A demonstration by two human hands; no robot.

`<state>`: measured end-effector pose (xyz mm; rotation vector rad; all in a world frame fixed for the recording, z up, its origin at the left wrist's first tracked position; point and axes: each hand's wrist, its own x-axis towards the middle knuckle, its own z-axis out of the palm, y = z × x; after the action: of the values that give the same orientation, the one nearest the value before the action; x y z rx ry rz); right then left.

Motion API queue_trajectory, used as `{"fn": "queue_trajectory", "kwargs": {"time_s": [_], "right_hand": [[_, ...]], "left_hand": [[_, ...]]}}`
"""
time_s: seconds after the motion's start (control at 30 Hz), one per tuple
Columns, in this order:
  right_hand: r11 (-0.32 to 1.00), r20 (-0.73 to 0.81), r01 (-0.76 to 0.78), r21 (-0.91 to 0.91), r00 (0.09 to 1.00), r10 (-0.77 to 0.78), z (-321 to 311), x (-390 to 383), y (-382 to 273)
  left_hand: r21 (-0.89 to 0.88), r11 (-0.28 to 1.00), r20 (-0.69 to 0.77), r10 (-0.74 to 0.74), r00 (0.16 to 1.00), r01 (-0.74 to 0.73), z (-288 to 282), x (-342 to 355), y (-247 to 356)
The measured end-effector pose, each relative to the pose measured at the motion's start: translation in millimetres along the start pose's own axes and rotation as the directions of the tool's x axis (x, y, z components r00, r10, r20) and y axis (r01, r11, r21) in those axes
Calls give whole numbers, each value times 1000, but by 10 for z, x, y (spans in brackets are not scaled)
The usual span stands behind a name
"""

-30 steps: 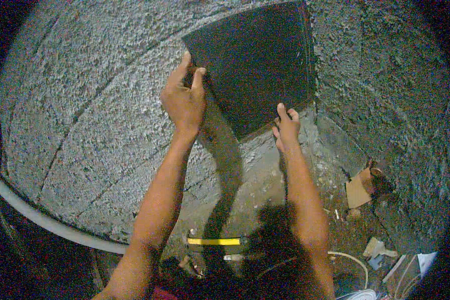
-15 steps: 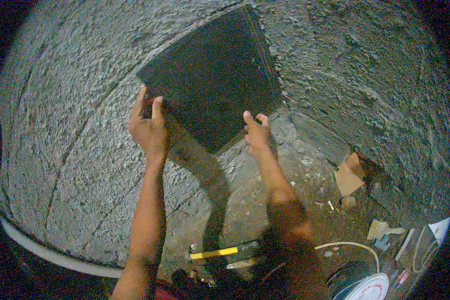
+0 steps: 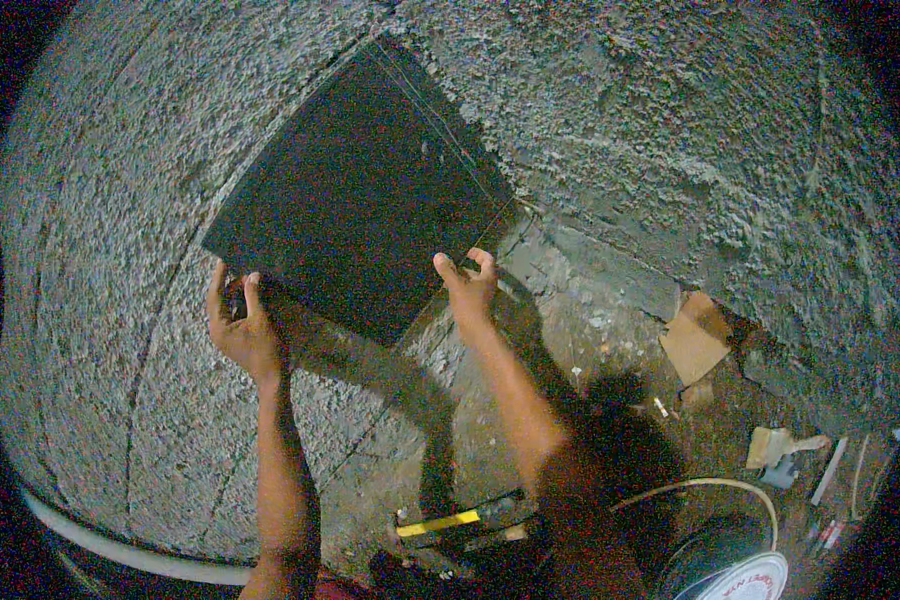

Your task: The person positions a dark tile against a curved wall, aligns it with a string line, and uses a hammer to tap it into place. The person repeatedly adjusts the tile and hammers it to secure it.

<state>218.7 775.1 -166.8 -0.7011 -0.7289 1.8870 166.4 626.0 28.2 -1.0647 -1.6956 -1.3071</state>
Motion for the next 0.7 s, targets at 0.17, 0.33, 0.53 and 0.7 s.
{"fn": "queue_trajectory", "kwargs": {"time_s": [0.17, 0.33, 0.53, 0.7], "right_hand": [[999, -3, 2, 35, 1000, -2, 38, -17, 6], [989, 42, 26, 148, 999, -32, -43, -39, 57], [973, -6, 113, 199, 993, -114, -77, 18, 202], [942, 1, 96, 320, 995, -102, -60, -8, 282]], "left_hand": [[7, 1000, -13, -10, 1000, 10, -6, 48, 27], [-60, 996, 6, -70, 998, 70, 33, -37, -22], [-27, 999, 74, 24, 997, -22, 57, -49, -52], [-82, 994, 97, -63, 993, 72, 63, -65, -9]]}}
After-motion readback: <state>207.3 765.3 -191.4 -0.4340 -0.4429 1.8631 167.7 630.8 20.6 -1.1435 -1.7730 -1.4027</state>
